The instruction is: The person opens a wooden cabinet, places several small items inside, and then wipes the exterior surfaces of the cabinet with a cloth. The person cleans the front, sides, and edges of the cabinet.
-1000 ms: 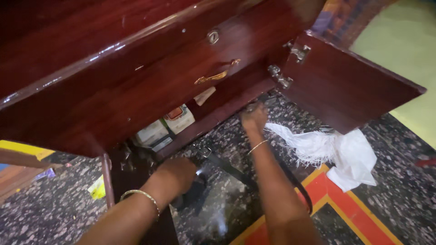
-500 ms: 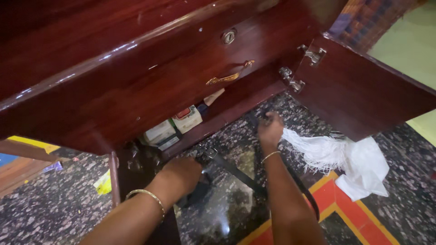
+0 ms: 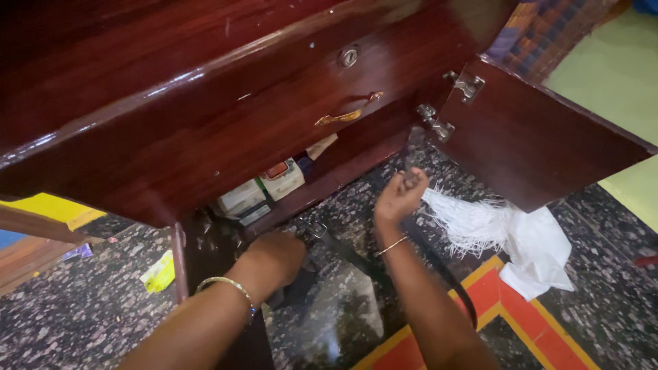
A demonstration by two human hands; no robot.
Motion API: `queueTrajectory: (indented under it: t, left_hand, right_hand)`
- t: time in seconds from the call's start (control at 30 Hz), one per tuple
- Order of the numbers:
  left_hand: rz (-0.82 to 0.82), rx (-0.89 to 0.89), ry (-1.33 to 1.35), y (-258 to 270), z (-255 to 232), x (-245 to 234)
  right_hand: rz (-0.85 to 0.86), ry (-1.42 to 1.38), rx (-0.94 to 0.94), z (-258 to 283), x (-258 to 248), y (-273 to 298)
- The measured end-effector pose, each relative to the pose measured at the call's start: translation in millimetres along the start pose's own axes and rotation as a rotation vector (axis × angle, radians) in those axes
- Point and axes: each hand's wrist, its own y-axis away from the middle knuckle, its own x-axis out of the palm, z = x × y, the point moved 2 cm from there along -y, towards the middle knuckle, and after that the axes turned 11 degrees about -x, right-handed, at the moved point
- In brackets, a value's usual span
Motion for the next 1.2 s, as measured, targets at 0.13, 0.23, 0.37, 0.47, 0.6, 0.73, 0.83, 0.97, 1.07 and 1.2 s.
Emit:
queueTrajectory:
  t: [0.13, 0.23, 0.37, 0.47, 0.6, 0.73, 0.83, 0.97, 1.07, 1.2]
  left_hand:
    - [0.074, 0.019, -0.026, 2, -5, -7]
    - [0.088, 0.0, 0.012, 3, -7, -10]
    - [0.075, -0.047, 0.124, 3, -4, -8]
    - [0.053, 0.01, 0.033, 2, -4, -5]
    - [0.018, 0.014, 0.041, 1, -4, -1]
    - [0.02, 0.023, 0.047, 4, -4, -4]
    - [0.038, 0.012, 0.037, 5, -4, -6]
    - [0.079, 0.005, 0.005, 0, -3, -3]
    - [0.07, -0.008, -0.008, -3, -2, 1]
    - [-0.001, -0.014, 0.021, -2, -1, 5]
  right_hand:
    - [0.01, -0.052, 0.075, -5, 16, -4]
    - [-0.041, -0.099, 0.18, -30, 24, -14]
    - [0.014, -0.081, 0.179, -47, 44, -32]
    - [0.282, -0.312, 0.358, -31, 64, -57]
    - [0.65, 0.077, 0.256, -2, 67, -38]
    - [0.909, -0.177, 0.283, 23, 83, 13]
    - [1.241, 0.328, -0.623, 62, 96, 40]
    - [1.295, 0.468, -0.61, 78, 110, 43]
    - [1.333, 0.498, -0.449, 85, 110, 41]
    - [1.346, 0.385, -0.532, 96, 106, 40]
